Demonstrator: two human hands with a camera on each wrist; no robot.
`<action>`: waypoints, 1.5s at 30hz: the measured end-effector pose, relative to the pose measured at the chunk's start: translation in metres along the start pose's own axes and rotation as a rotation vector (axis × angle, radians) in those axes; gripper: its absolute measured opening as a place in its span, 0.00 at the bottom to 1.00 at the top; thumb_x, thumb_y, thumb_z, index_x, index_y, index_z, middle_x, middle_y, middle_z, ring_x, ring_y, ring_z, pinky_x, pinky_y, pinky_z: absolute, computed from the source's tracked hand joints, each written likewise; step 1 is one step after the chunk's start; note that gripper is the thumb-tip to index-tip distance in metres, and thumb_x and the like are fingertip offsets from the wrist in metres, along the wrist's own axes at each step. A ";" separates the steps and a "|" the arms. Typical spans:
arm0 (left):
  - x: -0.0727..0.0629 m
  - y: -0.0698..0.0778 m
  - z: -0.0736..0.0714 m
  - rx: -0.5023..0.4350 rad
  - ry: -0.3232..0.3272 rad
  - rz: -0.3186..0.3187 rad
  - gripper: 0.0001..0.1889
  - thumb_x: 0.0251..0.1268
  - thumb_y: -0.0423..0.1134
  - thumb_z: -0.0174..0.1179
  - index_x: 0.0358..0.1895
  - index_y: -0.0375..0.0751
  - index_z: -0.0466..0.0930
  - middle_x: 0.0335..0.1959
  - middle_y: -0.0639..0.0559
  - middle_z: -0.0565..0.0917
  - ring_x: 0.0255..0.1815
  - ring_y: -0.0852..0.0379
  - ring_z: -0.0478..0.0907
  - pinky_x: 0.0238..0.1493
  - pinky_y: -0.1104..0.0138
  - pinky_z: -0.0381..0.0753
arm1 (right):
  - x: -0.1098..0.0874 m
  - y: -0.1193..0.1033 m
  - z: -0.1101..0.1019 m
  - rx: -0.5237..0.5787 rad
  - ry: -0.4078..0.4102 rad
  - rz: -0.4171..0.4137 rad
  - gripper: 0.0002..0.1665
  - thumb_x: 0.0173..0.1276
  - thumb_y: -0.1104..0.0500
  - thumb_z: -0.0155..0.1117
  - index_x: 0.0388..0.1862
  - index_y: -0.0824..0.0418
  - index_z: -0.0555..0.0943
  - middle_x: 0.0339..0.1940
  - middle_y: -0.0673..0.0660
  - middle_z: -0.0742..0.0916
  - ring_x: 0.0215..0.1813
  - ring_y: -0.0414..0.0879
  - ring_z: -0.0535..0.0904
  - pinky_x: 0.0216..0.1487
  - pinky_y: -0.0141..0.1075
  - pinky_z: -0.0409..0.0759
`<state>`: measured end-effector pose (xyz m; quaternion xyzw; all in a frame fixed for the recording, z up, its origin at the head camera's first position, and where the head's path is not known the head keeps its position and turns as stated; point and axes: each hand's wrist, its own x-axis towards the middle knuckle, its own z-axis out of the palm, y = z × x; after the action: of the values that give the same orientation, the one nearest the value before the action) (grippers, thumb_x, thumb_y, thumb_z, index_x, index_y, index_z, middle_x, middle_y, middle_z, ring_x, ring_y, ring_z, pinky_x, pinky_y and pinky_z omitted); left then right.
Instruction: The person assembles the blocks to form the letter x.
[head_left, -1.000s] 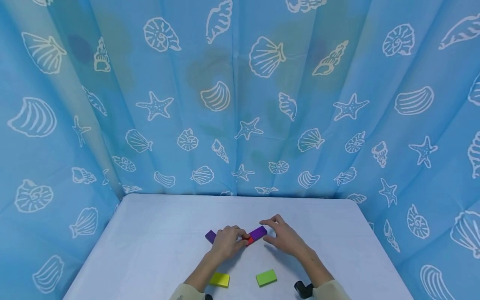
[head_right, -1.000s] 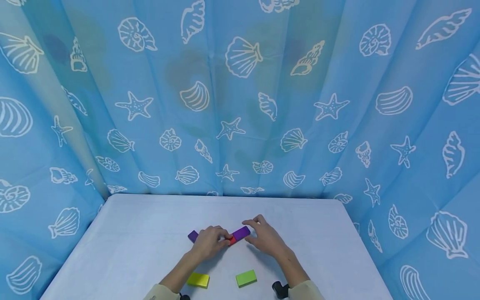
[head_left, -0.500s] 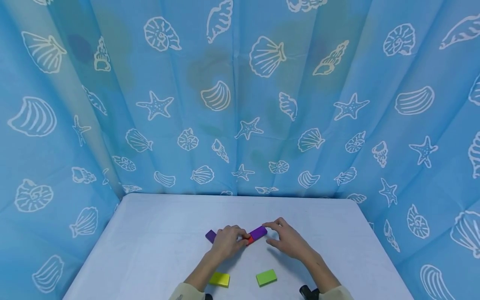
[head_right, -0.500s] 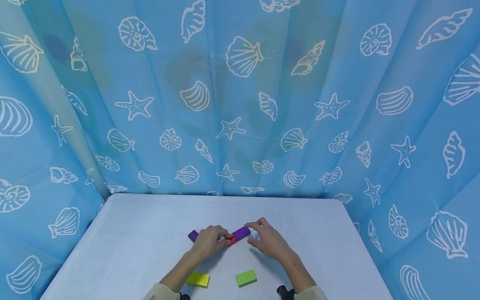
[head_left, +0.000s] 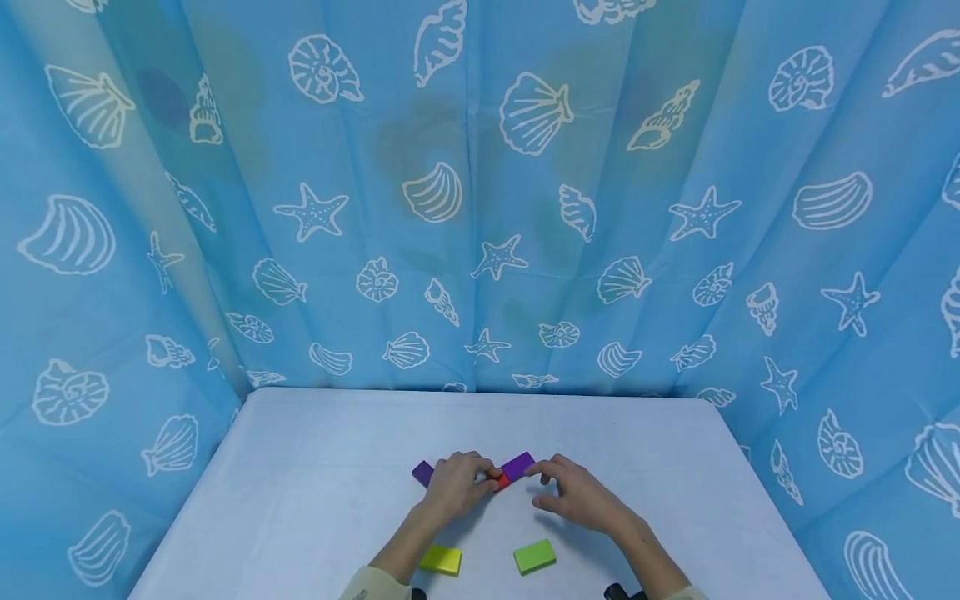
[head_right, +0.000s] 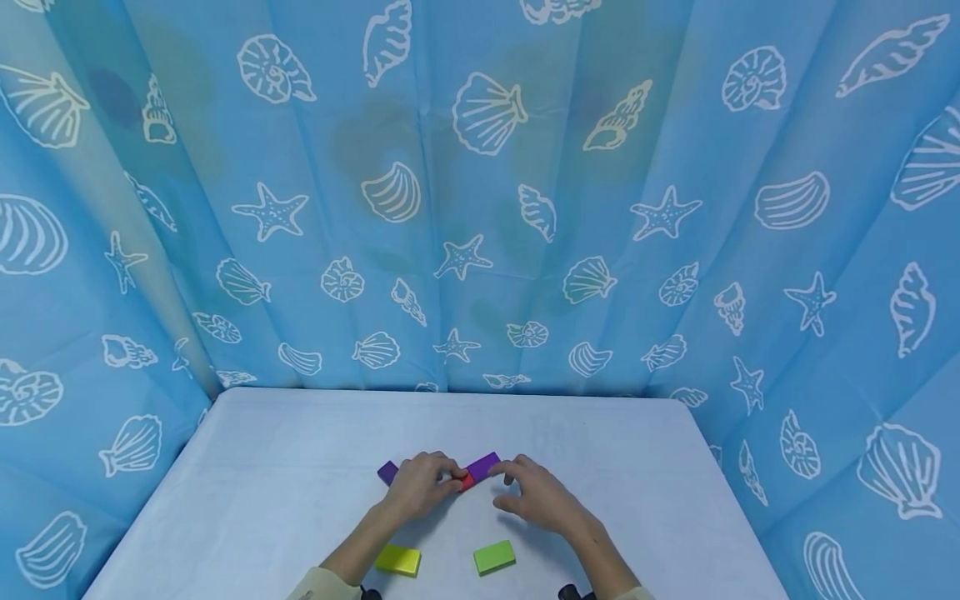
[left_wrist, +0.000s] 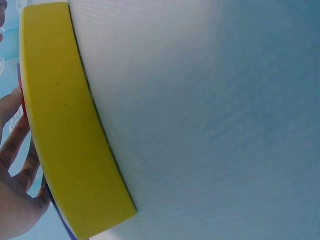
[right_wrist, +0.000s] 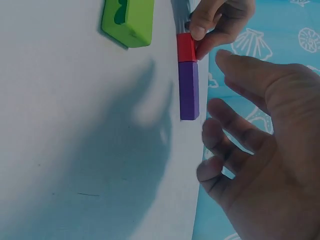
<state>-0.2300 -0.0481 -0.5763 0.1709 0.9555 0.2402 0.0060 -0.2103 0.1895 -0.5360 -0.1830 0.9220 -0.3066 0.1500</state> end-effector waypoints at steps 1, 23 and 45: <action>0.000 0.000 0.000 -0.002 -0.002 -0.001 0.07 0.64 0.47 0.70 0.44 0.60 0.89 0.43 0.62 0.86 0.46 0.56 0.77 0.53 0.50 0.76 | -0.001 0.000 0.000 0.013 -0.016 -0.005 0.24 0.66 0.52 0.72 0.60 0.50 0.81 0.46 0.51 0.81 0.43 0.46 0.76 0.44 0.43 0.79; 0.000 0.000 -0.001 -0.006 0.000 0.005 0.08 0.64 0.47 0.69 0.45 0.59 0.90 0.43 0.61 0.86 0.47 0.56 0.78 0.52 0.51 0.76 | -0.022 0.006 0.013 0.174 -0.231 0.003 0.24 0.60 0.52 0.77 0.55 0.47 0.83 0.43 0.49 0.81 0.44 0.48 0.74 0.45 0.40 0.73; 0.000 0.000 -0.001 -0.008 -0.002 0.004 0.08 0.64 0.47 0.69 0.45 0.60 0.89 0.42 0.62 0.86 0.45 0.57 0.78 0.50 0.53 0.76 | -0.028 0.012 0.024 0.157 -0.262 -0.031 0.23 0.56 0.53 0.80 0.51 0.44 0.84 0.40 0.47 0.79 0.40 0.43 0.72 0.41 0.34 0.71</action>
<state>-0.2304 -0.0488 -0.5756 0.1728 0.9543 0.2439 0.0070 -0.1793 0.1986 -0.5574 -0.2232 0.8646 -0.3537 0.2784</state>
